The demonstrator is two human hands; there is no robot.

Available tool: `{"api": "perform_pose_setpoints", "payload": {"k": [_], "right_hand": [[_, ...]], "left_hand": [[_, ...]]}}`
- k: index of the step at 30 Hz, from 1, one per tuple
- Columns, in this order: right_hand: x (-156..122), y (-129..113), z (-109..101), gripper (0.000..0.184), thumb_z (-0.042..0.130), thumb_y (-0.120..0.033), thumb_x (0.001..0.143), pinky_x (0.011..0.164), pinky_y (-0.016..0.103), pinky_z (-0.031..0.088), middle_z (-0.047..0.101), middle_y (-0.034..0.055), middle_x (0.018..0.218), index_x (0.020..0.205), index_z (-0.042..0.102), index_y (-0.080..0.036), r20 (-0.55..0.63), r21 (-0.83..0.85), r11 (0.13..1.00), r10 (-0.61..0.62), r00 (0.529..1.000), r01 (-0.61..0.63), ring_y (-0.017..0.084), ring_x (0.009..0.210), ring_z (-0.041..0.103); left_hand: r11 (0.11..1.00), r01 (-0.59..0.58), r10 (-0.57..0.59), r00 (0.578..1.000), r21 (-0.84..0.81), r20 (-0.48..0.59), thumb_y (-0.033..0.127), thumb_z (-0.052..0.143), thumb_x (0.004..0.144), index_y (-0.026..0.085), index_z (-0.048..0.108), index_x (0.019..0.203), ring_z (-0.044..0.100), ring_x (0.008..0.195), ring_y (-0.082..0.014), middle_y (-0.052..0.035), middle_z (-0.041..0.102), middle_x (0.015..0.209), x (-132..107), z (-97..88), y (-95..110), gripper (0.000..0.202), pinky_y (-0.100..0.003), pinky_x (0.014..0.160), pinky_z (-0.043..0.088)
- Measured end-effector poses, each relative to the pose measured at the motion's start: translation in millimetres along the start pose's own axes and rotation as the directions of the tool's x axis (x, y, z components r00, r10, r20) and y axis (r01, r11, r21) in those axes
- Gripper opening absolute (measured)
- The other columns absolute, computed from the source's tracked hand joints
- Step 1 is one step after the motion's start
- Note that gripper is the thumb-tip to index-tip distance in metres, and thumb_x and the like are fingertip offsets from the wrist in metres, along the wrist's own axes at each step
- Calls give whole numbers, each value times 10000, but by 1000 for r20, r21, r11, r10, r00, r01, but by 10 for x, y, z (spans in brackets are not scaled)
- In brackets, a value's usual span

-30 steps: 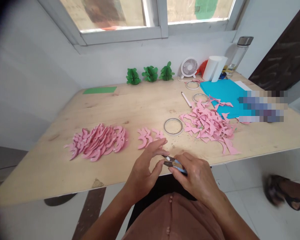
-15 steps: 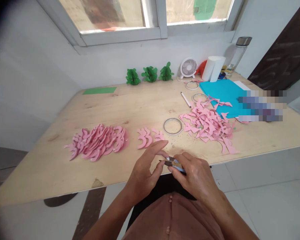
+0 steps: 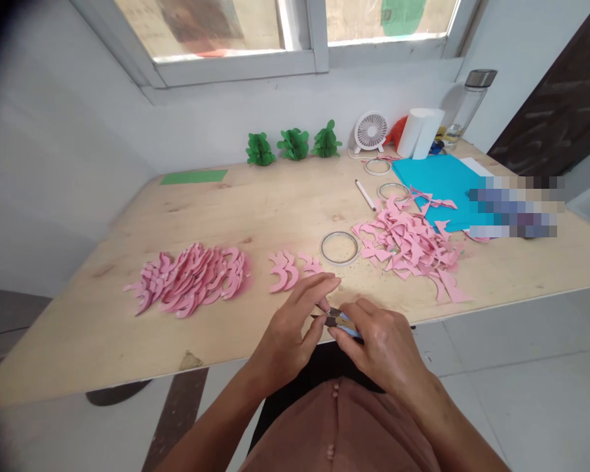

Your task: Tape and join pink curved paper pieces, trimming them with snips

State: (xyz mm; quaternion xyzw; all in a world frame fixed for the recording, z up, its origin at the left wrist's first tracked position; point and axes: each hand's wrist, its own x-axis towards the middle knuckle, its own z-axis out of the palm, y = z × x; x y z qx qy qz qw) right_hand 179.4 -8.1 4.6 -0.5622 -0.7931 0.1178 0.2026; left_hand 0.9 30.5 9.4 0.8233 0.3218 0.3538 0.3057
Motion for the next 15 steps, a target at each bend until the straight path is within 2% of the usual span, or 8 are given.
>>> {"api": "perform_pose_setpoints", "payload": {"k": [4,9,15], "right_hand": [[5,0,3,234,494,-337,909,623,271,458,687,63,876,1054,616,-199,-4,-6,1000,-12,1000,12,184,737,658],[8,1,11,238,493,-342,909,624,275,459,683,64,880,1048,622,-197,6,-8,1000,-12,1000,12,186,741,659],[20,-8,1,237,490,-346,912,631,275,456,677,63,886,1042,620,-197,8,28,1000,7,1000,-7,182,740,652]], "left_hand": [[1000,-9,8,999,18,43,-5,377,844,239,371,1367,562,1110,-183,-114,428,1379,9,-22,-12,577,-369,981,468],[1000,-4,3,997,13,76,7,403,829,248,384,1366,590,1055,-181,-116,425,1391,35,-25,-34,588,-339,900,518],[999,5,-3,1000,-54,31,-16,390,827,237,388,1361,569,1062,-174,-126,433,1366,36,-20,-31,591,-357,923,495]]}}
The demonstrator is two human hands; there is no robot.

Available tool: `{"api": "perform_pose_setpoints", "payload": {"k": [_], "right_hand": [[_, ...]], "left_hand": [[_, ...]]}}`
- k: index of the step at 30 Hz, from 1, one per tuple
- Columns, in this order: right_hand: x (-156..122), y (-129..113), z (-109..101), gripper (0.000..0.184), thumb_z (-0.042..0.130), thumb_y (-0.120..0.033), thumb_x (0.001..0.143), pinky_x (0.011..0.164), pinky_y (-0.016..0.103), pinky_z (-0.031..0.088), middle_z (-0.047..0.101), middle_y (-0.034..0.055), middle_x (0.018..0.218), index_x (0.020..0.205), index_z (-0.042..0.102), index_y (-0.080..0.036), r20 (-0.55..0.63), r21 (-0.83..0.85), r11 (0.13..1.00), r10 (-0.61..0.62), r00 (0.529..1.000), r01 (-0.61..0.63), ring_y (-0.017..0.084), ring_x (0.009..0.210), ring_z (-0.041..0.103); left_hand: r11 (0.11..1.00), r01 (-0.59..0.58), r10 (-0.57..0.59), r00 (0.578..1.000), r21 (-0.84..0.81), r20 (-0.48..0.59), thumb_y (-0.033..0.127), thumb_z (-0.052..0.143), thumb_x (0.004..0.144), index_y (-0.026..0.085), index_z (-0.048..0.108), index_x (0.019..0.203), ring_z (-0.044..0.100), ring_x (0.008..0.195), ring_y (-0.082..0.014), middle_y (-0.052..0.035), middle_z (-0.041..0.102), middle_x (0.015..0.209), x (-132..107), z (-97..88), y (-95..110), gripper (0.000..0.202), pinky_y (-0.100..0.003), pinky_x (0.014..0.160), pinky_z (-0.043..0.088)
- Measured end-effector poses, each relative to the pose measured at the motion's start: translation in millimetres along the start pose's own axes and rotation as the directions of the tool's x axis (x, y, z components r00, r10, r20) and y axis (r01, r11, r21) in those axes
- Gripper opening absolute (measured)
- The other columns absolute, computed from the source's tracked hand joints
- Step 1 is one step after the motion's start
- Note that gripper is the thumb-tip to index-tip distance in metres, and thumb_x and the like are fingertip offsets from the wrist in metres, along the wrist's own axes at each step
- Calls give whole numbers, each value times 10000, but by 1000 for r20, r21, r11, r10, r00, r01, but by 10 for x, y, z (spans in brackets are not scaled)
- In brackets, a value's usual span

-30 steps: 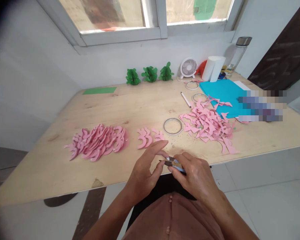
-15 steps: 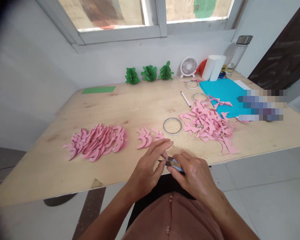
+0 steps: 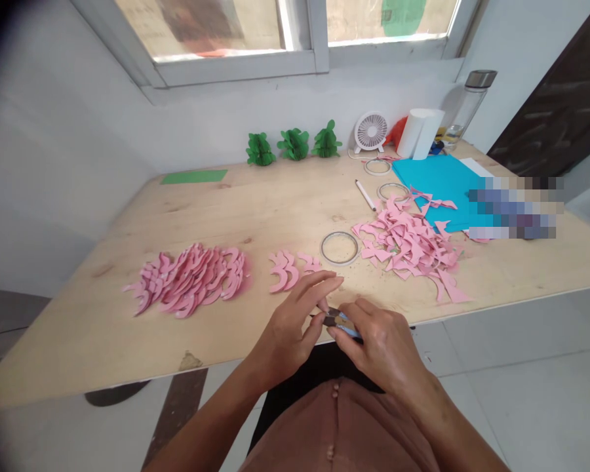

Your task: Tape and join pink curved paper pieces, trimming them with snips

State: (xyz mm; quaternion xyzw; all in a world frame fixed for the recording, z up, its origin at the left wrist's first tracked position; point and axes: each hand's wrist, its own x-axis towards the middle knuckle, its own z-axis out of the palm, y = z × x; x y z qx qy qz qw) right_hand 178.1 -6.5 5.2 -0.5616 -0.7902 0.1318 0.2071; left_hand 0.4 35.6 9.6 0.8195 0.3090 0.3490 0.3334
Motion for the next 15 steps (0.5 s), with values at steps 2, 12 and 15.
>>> {"api": "perform_pose_setpoints", "payload": {"k": [2,12,15], "right_hand": [[6,-2,-5,227,498,-349,910,630,271,451,676,58,867,1021,625,-197,1,14,1000,0,1000,0,175,721,644],[-2,17,-12,219,511,-361,902,600,260,436,677,46,826,1000,628,-204,-3,-30,999,-15,1000,15,163,669,635],[-2,-3,-15,223,510,-357,900,587,254,438,675,48,809,998,634,-198,-44,-29,999,-24,999,22,159,655,629]], "left_hand": [[998,20,-23,998,-52,-53,-26,400,818,245,388,1363,584,990,-156,-115,490,1301,-6,-8,8,609,-379,942,478],[769,213,-380,911,-602,-163,108,599,778,275,412,1340,591,891,-123,-95,490,1302,-26,-36,-54,616,-327,870,507],[714,215,-443,876,-667,-192,152,627,773,269,436,1318,588,986,-150,-100,473,1350,-23,3,-37,590,-335,906,498]]}}
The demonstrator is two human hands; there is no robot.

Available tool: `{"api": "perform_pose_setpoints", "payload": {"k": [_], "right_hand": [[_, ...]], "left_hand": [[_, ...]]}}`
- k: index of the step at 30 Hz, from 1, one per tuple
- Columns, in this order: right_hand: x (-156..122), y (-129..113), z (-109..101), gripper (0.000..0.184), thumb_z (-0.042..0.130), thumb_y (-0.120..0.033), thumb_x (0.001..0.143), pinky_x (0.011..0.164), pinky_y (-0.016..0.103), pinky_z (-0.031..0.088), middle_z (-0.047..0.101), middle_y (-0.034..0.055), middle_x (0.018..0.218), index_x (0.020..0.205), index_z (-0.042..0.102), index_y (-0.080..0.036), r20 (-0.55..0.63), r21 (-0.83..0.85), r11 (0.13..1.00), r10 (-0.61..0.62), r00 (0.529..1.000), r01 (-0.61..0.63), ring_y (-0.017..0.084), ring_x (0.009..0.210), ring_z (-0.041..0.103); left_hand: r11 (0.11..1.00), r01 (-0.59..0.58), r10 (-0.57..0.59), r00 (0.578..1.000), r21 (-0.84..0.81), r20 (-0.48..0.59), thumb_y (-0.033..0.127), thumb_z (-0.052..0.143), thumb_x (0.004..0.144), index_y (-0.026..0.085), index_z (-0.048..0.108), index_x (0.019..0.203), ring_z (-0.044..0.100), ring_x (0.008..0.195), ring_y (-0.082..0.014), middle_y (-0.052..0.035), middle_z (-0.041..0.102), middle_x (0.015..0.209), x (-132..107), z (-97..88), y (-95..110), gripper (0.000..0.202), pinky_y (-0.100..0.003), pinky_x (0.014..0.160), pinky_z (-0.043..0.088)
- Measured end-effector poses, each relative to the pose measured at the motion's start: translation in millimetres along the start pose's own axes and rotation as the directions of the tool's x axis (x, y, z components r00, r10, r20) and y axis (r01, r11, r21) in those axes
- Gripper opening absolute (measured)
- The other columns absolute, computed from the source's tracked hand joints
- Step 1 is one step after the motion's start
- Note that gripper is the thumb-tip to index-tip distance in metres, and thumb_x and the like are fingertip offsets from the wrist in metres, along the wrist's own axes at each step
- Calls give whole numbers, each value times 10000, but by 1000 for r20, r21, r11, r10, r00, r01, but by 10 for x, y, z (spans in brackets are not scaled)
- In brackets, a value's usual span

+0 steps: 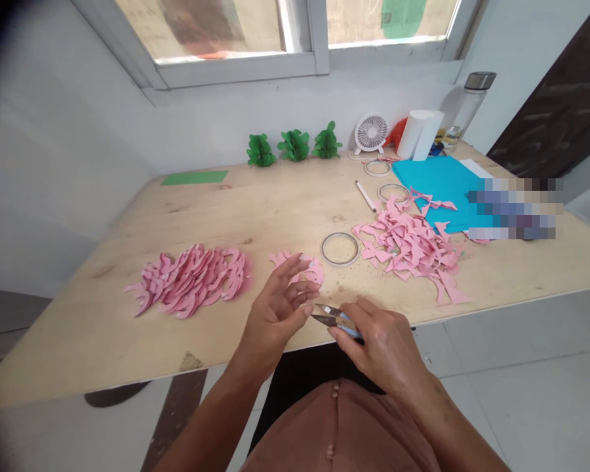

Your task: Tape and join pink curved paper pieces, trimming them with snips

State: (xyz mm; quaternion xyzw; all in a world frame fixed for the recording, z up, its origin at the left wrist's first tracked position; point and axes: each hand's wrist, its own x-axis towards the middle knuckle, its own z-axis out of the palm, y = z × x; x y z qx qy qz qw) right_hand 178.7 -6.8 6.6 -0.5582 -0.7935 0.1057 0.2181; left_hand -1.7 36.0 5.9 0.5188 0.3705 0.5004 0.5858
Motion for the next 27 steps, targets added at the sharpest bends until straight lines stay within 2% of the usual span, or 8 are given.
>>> {"api": "perform_pose_setpoints", "payload": {"k": [4,8,11,13,16,19,23,27], "right_hand": [[-10,-29,15,233,507,-353,903,591,254,453,664,53,807,1009,630,-185,-65,22,1000,13,998,-12,159,655,622],[-43,-36,51,223,521,-329,900,566,252,445,630,36,753,1031,613,-174,-135,62,998,15,991,-6,149,621,592],[-67,-22,69,186,528,-303,898,569,246,447,622,32,749,1011,607,-179,-190,72,997,-4,982,18,135,608,574],[-76,-11,72,177,538,-288,893,574,242,452,624,33,763,1017,602,-179,-217,71,997,-11,976,27,128,604,571],[-81,-7,67,184,551,-276,885,574,241,452,622,30,766,1033,597,-178,-239,58,998,-20,971,34,128,603,570],[-81,-13,62,180,545,-276,889,567,242,446,619,32,761,1032,592,-178,-249,42,998,-34,968,45,134,613,576],[-88,-13,79,169,541,-267,894,567,246,437,615,34,761,1033,578,-178,-248,29,998,-53,967,63,138,617,574],[-92,1,100,177,549,-286,890,554,247,426,599,29,728,1023,584,-174,-250,-5,999,-53,967,54,151,626,580]], "left_hand": [[996,45,-55,989,-75,-137,168,641,769,247,474,1271,609,975,-153,-95,518,1280,-30,90,-19,535,-341,914,498],[991,88,-109,969,-106,-223,197,638,780,219,509,1195,625,881,-132,-70,572,1151,-46,161,-44,435,-306,842,509],[993,122,-117,969,8,-219,243,624,798,181,584,1021,590,734,-111,-28,613,922,-48,167,-38,234,-241,685,489],[981,154,-133,976,117,-173,276,606,812,162,615,852,528,617,-99,4,584,736,-45,157,-11,121,-214,575,430],[962,197,-182,979,190,-93,305,585,819,153,603,689,440,508,-84,34,514,572,-25,152,48,201,-209,497,356],[963,245,-239,969,111,-68,307,579,807,153,606,719,433,472,-78,37,536,556,12,168,89,180,-204,472,344],[957,289,-289,955,-7,-74,268,593,773,164,590,908,509,497,-97,20,627,611,49,191,94,170,-199,474,366],[969,243,-239,968,47,-81,204,582,761,160,568,978,543,544,-107,21,629,609,45,186,81,222,-200,517,388]]}}
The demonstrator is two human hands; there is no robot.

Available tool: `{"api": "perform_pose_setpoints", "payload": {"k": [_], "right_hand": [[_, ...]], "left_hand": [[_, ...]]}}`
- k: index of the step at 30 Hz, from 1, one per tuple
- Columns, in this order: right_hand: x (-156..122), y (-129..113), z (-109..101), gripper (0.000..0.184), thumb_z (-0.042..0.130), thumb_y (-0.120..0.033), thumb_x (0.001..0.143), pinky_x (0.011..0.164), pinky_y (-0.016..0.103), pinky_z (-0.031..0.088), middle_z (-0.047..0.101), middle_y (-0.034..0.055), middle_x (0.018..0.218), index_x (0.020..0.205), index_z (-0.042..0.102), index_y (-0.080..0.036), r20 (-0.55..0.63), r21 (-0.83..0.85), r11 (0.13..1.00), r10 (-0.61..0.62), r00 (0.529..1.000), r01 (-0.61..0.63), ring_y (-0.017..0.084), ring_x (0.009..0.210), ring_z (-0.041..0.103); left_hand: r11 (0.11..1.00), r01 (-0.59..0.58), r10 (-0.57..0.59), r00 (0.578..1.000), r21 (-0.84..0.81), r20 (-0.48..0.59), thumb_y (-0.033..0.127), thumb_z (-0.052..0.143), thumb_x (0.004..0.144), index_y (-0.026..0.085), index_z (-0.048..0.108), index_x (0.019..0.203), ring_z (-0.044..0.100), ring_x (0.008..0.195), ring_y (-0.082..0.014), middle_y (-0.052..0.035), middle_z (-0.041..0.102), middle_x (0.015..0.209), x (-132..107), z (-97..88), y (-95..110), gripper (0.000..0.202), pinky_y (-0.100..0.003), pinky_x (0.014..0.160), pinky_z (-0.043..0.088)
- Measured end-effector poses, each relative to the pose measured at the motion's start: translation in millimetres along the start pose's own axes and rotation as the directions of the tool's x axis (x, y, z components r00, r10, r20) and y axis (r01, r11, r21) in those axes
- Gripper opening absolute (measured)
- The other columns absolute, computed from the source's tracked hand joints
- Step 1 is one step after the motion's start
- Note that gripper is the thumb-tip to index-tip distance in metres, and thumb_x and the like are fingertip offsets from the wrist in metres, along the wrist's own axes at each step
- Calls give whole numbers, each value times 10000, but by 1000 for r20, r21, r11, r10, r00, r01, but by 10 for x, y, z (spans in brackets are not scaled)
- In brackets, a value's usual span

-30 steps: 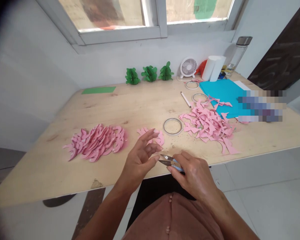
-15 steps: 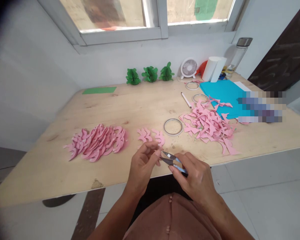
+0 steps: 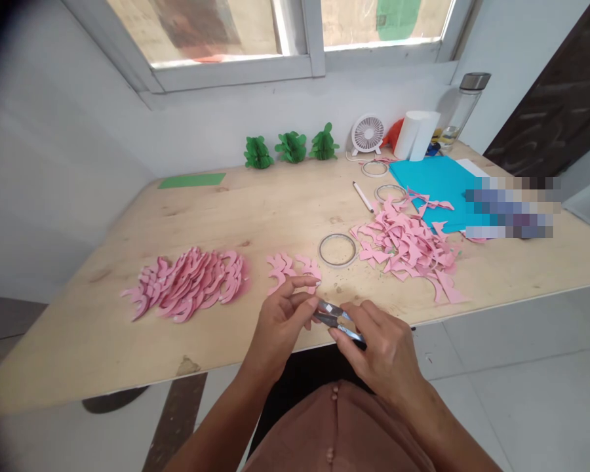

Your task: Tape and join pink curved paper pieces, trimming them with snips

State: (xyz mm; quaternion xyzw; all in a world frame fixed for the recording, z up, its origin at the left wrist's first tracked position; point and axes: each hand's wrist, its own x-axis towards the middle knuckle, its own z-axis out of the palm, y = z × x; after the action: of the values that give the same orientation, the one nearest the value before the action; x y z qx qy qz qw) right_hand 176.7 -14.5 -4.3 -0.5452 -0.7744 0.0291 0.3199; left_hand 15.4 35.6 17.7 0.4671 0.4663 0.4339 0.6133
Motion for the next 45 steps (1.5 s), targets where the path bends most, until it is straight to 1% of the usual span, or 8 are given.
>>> {"api": "perform_pose_setpoints", "payload": {"k": [7,13,19,22,25,30,37,45], "right_hand": [[11,3,-18,180,547,-282,888,556,245,427,604,33,724,1004,608,-159,19,-6,1000,-20,1000,20,149,617,586],[9,6,-15,196,546,-290,890,566,247,436,618,35,737,1022,614,-162,3,-2,1000,-17,1000,17,150,641,599],[37,28,-75,276,555,-305,890,623,290,478,638,69,831,1118,591,-154,69,115,993,-2,998,-6,178,715,605],[63,46,-110,252,566,-250,882,687,334,498,648,106,914,1108,598,-145,-24,111,994,-10,1000,12,213,813,611],[106,45,-125,191,578,-165,864,713,347,500,651,98,900,1049,624,-160,-91,95,994,-49,995,58,215,837,610],[198,0,-121,147,547,-107,869,688,331,500,658,85,876,960,644,-171,-39,155,983,-97,995,102,198,809,611],[235,-24,-91,158,518,-93,885,677,325,491,647,94,873,947,651,-150,-8,126,983,-135,991,135,189,796,591],[245,-56,-103,170,518,-51,868,661,322,472,658,102,851,903,663,-132,-36,109,978,-173,984,176,189,773,591]], "left_hand": [[994,-48,42,997,101,58,186,549,796,171,553,1040,621,668,-147,11,645,665,-18,-38,-18,245,-247,648,452],[998,-27,20,993,65,113,162,539,791,163,550,1023,574,620,-127,17,616,627,12,-32,-18,232,-223,600,419],[996,-30,24,997,87,72,150,528,776,170,547,1032,571,629,-138,18,609,629,18,-25,15,258,-245,632,424],[988,-47,40,998,149,49,140,510,776,175,538,1037,571,623,-140,26,598,623,-4,-14,28,264,-245,623,416],[964,-92,84,996,251,44,128,492,782,180,535,1054,562,617,-133,37,590,621,-37,-1,43,281,-237,617,406],[915,-161,149,987,371,62,106,477,780,180,538,1066,526,580,-116,52,585,606,-64,18,80,302,-217,591,395],[897,-179,163,984,403,74,93,464,773,171,546,1057,558,591,-118,51,595,609,-82,45,94,305,-213,601,413],[917,-152,135,988,369,71,100,468,783,178,534,1069,567,599,-123,57,594,604,-71,33,92,304,-223,627,422]]}}
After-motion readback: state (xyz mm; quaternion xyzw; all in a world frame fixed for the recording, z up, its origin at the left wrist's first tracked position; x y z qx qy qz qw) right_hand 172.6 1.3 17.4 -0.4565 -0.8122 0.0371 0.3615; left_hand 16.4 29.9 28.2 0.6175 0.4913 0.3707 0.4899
